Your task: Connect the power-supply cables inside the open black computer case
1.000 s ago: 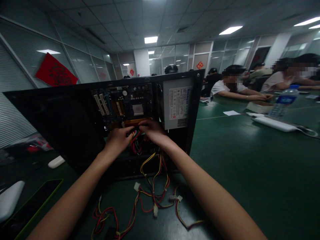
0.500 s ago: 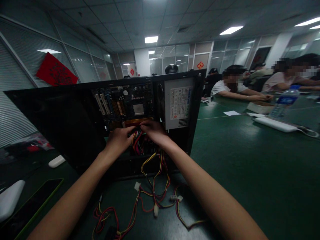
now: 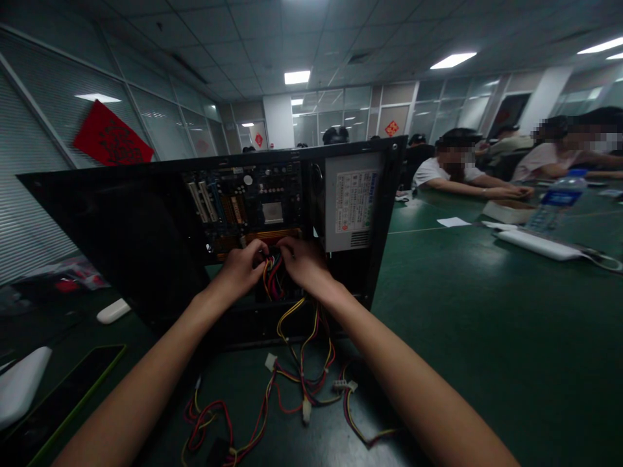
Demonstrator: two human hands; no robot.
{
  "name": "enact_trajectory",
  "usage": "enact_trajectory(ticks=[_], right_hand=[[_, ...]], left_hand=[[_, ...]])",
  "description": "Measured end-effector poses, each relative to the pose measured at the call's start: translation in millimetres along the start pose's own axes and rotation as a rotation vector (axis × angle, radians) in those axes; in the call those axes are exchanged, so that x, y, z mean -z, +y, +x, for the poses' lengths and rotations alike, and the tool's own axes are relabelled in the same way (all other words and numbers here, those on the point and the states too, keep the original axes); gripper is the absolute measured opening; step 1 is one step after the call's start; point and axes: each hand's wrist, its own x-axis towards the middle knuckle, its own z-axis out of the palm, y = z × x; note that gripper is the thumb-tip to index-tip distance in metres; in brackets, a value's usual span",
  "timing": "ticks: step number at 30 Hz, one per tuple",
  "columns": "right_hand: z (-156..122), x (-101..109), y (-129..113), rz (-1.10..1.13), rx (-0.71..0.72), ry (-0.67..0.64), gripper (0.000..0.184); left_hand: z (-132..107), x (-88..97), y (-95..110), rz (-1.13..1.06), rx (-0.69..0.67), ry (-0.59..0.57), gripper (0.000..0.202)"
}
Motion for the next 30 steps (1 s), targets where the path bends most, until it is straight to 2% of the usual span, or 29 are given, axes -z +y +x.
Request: enact_trajectory(ticks=[5, 11, 15, 20, 25, 30], right_hand=[[-5, 6, -10, -0.195, -0.039, -0.171, 0.038], [-10, 10, -17, -0.42, -0.011, -0.301, 0.04], [-10, 12, -20, -0.539, 0.018, -0.276, 0.038], [-8, 12, -15, -0.561, -0.036, -0.286, 0.036], [-8, 12, -14, -0.546, -0.041, -0.289, 0.034], [-5, 13, -11, -0.415, 0.011, -0.112, 0.037]], left_hand=[[1, -1.2, -6, 0.037, 0.059, -0.001, 0.017], [4, -9.5, -17, 0.026, 0.022, -0.049, 0.024], [5, -10.2, -17, 0.041, 0.057, -0.025, 0.028], [5, -6.7, -16, 0.069, 0.035, -0.049, 0.003], [4, -7.5, -14, 0.078, 0.07, -0.014, 0.009], [2, -9.2, -18, 0.13, 0.206, -0.037, 0.02]])
